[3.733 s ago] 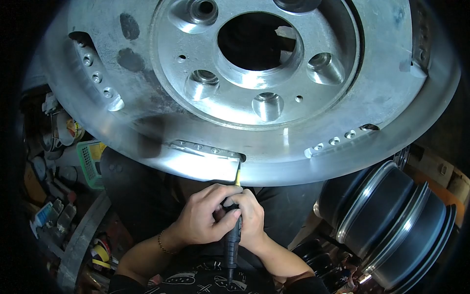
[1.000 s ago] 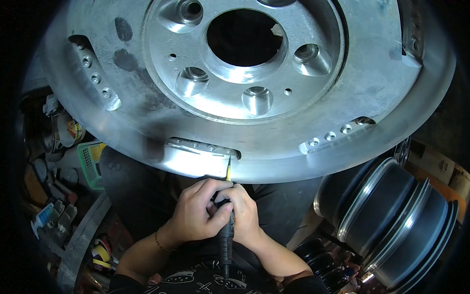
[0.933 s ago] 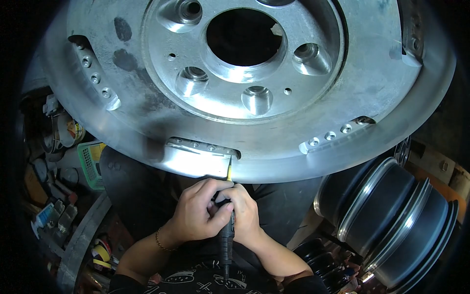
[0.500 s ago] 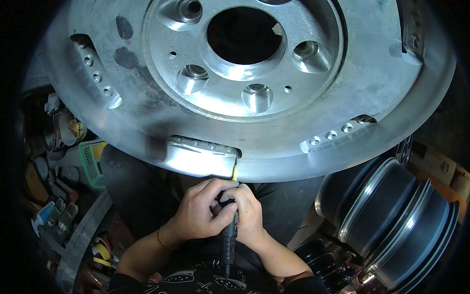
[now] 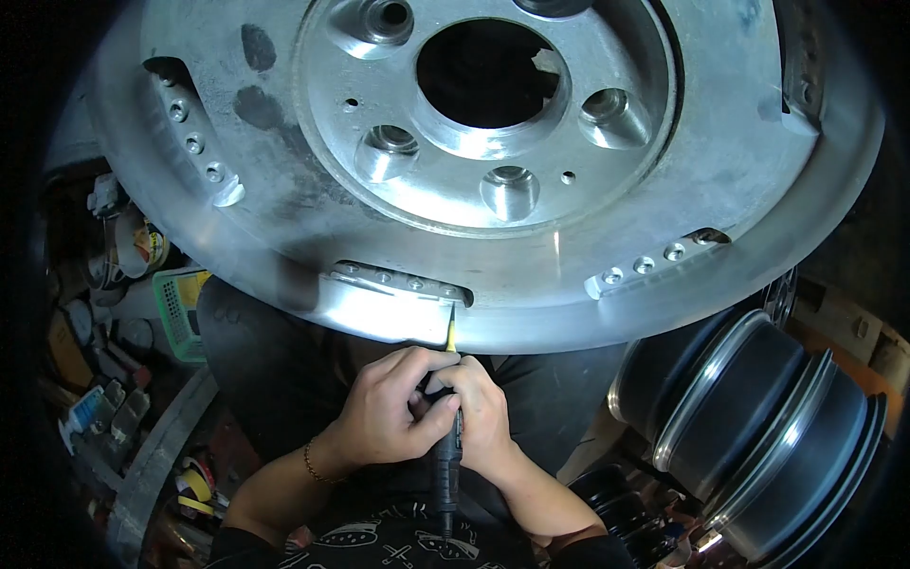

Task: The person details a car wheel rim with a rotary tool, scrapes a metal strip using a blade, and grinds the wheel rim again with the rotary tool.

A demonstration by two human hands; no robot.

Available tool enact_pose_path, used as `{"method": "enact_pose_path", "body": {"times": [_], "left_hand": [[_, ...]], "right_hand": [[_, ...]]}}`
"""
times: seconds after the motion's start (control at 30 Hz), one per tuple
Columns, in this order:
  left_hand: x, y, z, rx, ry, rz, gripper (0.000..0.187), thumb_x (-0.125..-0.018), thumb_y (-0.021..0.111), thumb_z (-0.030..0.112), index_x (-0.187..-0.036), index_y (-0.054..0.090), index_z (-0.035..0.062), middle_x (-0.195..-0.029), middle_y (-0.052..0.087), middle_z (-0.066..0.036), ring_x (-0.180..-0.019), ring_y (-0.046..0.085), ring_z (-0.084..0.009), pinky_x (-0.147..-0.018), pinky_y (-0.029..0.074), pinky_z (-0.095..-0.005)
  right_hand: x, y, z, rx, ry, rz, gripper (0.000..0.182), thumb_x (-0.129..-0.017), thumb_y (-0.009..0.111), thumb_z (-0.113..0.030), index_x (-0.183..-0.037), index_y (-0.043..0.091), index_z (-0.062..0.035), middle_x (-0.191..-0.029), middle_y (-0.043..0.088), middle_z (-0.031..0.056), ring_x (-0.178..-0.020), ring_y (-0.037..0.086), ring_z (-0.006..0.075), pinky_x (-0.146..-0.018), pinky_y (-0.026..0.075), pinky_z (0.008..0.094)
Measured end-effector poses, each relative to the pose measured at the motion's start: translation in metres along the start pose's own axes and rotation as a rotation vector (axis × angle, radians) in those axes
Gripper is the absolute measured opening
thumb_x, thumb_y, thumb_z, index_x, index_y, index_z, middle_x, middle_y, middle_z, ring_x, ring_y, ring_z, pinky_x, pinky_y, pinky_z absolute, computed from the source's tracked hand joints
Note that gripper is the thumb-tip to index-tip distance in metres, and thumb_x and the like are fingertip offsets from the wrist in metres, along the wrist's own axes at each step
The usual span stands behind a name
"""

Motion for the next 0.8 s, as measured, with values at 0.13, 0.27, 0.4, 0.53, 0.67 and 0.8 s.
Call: {"method": "enact_pose_path", "body": {"times": [0.13, 0.27, 0.4, 0.53, 0.67, 0.8], "left_hand": [[-0.0011, 0.0013, 0.0012, 0.017, 0.009, -0.005, 0.035, -0.082, 0.069, 0.015, -0.111, 0.061, -0.0033, -0.083, 0.061, -0.013, -0.059, 0.059, -0.0181, -0.055, 0.050, -0.0300], [-0.0006, 0.0032, 0.0005, 0.016, 0.007, -0.009, 0.034, -0.082, 0.069, 0.015, -0.111, 0.061, -0.0023, -0.083, 0.061, -0.013, -0.059, 0.060, -0.0183, -0.055, 0.050, -0.0299], [0.0010, -0.0008, 0.0003, -0.022, -0.007, -0.003, 0.034, -0.082, 0.070, 0.015, -0.111, 0.061, -0.0021, -0.082, 0.061, -0.013, -0.059, 0.060, -0.0184, -0.055, 0.050, -0.0297], [0.0015, -0.0038, -0.0001, -0.030, -0.007, 0.013, 0.034, -0.082, 0.070, 0.016, -0.110, 0.062, -0.0020, -0.082, 0.061, -0.013, -0.059, 0.060, -0.0184, -0.055, 0.050, -0.0297], [0.0006, -0.0029, 0.0012, -0.023, 0.000, 0.007, 0.034, -0.082, 0.070, 0.016, -0.110, 0.062, -0.0019, -0.082, 0.061, -0.012, -0.060, 0.060, -0.0183, -0.055, 0.050, -0.0295], [-0.0005, -0.0009, 0.0013, -0.036, 0.000, -0.018, 0.034, -0.081, 0.071, 0.016, -0.109, 0.062, -0.0023, -0.083, 0.062, -0.013, -0.061, 0.061, -0.0185, -0.056, 0.050, -0.0293]], "right_hand": [[0.0021, -0.0017, -0.0014, -0.005, 0.007, 0.025, 0.026, -0.075, 0.076, -0.005, -0.089, 0.054, -0.0047, -0.078, 0.055, 0.0117, -0.067, 0.056, 0.0302, -0.056, 0.046, 0.0381], [0.0033, -0.0020, -0.0005, 0.024, 0.031, 0.006, 0.016, -0.085, 0.065, -0.015, -0.089, 0.054, -0.0038, -0.079, 0.055, 0.0122, -0.067, 0.057, 0.0290, -0.061, 0.046, 0.0361], [0.0005, 0.0004, 0.0001, -0.034, 0.010, -0.004, 0.026, -0.075, 0.075, -0.005, -0.091, 0.055, -0.0051, -0.080, 0.055, 0.0121, -0.067, 0.056, 0.0308, -0.057, 0.046, 0.0388], [0.0022, 0.0027, 0.0059, -0.054, 0.020, -0.042, 0.025, -0.075, 0.075, -0.006, -0.092, 0.056, -0.0051, -0.080, 0.055, 0.0127, -0.067, 0.056, 0.0314, -0.058, 0.046, 0.0388], [0.0029, 0.0013, 0.0044, -0.052, 0.029, -0.041, 0.025, -0.075, 0.075, -0.005, -0.092, 0.056, -0.0048, -0.080, 0.054, 0.0130, -0.069, 0.057, 0.0316, -0.059, 0.046, 0.0381], [0.0011, -0.0014, 0.0011, -0.043, 0.025, -0.012, 0.025, -0.075, 0.075, -0.005, -0.092, 0.056, -0.0047, -0.080, 0.055, 0.0127, -0.069, 0.057, 0.0314, -0.059, 0.047, 0.0381]]}}
Point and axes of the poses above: each hand's wrist, its own x-axis away from the middle knuckle, its own y-axis out of the palm, z = x × y, the point moved 5 cm from there along -x, towards the middle knuckle
